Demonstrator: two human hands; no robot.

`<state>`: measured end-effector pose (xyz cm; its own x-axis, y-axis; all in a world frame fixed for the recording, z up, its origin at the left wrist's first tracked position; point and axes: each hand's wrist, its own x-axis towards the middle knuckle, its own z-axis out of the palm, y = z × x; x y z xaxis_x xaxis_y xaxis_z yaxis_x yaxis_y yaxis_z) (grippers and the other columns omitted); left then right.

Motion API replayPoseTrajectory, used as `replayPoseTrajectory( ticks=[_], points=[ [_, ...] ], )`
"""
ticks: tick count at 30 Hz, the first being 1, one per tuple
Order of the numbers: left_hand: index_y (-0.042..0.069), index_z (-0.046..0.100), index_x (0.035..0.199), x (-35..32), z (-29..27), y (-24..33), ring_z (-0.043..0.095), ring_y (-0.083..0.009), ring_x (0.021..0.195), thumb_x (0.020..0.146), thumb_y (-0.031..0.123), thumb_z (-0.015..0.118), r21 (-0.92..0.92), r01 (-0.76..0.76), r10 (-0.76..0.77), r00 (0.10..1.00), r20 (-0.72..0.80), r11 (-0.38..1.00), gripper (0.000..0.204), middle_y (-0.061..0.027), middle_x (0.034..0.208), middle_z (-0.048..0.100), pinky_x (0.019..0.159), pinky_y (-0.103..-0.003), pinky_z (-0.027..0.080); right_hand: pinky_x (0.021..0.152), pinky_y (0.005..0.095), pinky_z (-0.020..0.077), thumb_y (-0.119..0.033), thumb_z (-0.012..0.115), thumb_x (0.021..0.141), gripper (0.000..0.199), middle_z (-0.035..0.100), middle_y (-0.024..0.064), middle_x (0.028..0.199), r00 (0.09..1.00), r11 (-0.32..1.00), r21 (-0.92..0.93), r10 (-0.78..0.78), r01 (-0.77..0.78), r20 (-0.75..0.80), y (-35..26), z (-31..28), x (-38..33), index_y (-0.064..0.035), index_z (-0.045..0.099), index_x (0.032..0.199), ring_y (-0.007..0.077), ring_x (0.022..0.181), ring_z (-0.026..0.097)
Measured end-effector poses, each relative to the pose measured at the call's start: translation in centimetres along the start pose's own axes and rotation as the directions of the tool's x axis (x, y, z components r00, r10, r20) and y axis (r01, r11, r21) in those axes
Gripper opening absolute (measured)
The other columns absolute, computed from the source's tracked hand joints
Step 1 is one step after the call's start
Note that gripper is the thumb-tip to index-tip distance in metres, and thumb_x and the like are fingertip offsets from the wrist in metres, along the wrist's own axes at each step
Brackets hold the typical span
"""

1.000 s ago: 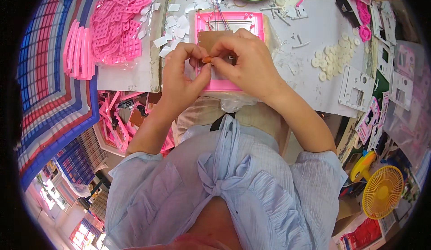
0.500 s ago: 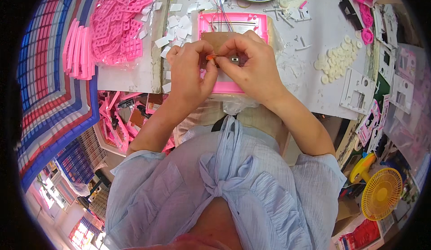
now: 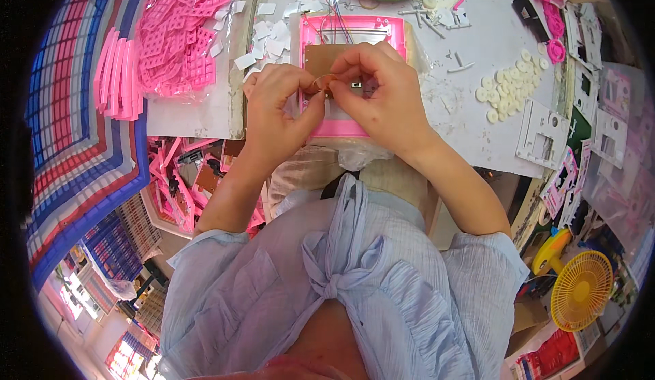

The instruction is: Assembling internal electronics and plastic shell components for a toy cash register.

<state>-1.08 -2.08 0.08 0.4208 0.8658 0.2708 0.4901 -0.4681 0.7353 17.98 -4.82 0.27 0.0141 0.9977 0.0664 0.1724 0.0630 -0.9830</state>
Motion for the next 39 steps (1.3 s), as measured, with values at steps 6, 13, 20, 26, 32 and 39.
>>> replayPoseTrajectory(
  ticks=[6,13,20,26,32,39],
  points=[
    [0.006,0.065,0.086,-0.1,-0.2,0.2,0.059,-0.0230,0.086,0.076,0.004,0.072,0.018,-0.018,0.018,1.000,0.012,1.000,0.012,-0.0045,0.085,0.065,0.079,-0.035,0.042,0.061,0.0237,0.0452,0.000,0.074,0.081,0.019,0.064,0.0048,0.092,1.000,1.000,0.003,0.012,-0.012,-0.010,0.0,0.0,-0.1,-0.0032,0.066,0.098,0.0106,0.080,0.068],
    [0.004,0.064,0.083,-0.2,-0.4,0.5,0.061,-0.0218,0.084,0.079,0.004,0.071,-0.124,0.054,-0.047,0.997,0.058,0.991,0.008,-0.0049,0.084,0.065,0.079,-0.034,0.044,0.066,0.0320,0.0487,-0.003,0.075,0.076,0.023,0.066,0.0056,0.093,0.870,0.735,-0.498,-0.486,0.459,0.084,-1.1,-0.4,0.9,-0.0051,0.069,0.098,0.0226,0.078,0.061],
    [0.002,0.064,0.082,0.1,0.2,1.0,0.062,-0.0212,0.082,0.079,0.001,0.071,-0.226,0.087,-0.078,0.996,0.050,0.970,0.008,-0.0057,0.084,0.066,0.078,-0.035,0.047,0.069,0.0355,0.0507,-0.003,0.076,0.078,0.019,0.069,0.0060,0.087,0.931,0.870,-0.334,-0.355,0.362,0.083,-0.9,-0.5,-0.8,-0.0046,0.071,0.096,0.0253,0.078,0.061],
    [0.002,0.067,0.087,0.3,0.0,0.2,0.062,-0.0172,0.078,0.079,0.001,0.071,-0.129,-0.043,0.052,0.997,0.065,0.991,0.008,-0.0048,0.083,0.066,0.072,-0.032,0.047,0.064,0.0333,0.0514,-0.001,0.075,0.080,0.016,0.071,0.0065,0.089,0.945,0.891,-0.314,-0.319,0.327,0.079,-0.6,-0.7,-1.1,-0.0034,0.070,0.095,0.0234,0.076,0.062],
    [0.000,0.070,0.100,1.0,-1.7,0.2,0.059,-0.0067,0.061,0.089,0.007,0.068,-0.237,0.405,-0.319,0.888,0.332,0.883,0.013,-0.0019,0.077,0.068,0.053,-0.022,0.043,0.068,0.0345,0.0544,-0.003,0.077,0.073,0.023,0.072,0.0062,0.099,0.827,0.713,-0.426,-0.521,0.557,0.210,-0.8,-0.4,-1.3,-0.0050,0.068,0.094,0.0261,0.085,0.064],
    [-0.003,0.067,0.108,3.1,-3.4,-0.1,0.062,-0.0084,0.065,0.093,0.007,0.067,-0.422,0.643,-0.303,0.714,0.631,0.639,0.018,-0.0028,0.080,0.069,0.062,-0.023,0.050,0.070,0.0352,0.0548,-0.008,0.077,0.069,0.024,0.070,0.0058,0.105,0.777,0.587,-0.524,-0.559,0.617,0.289,-0.5,-0.2,-1.4,-0.0057,0.069,0.092,0.0272,0.090,0.063]
  ],
)
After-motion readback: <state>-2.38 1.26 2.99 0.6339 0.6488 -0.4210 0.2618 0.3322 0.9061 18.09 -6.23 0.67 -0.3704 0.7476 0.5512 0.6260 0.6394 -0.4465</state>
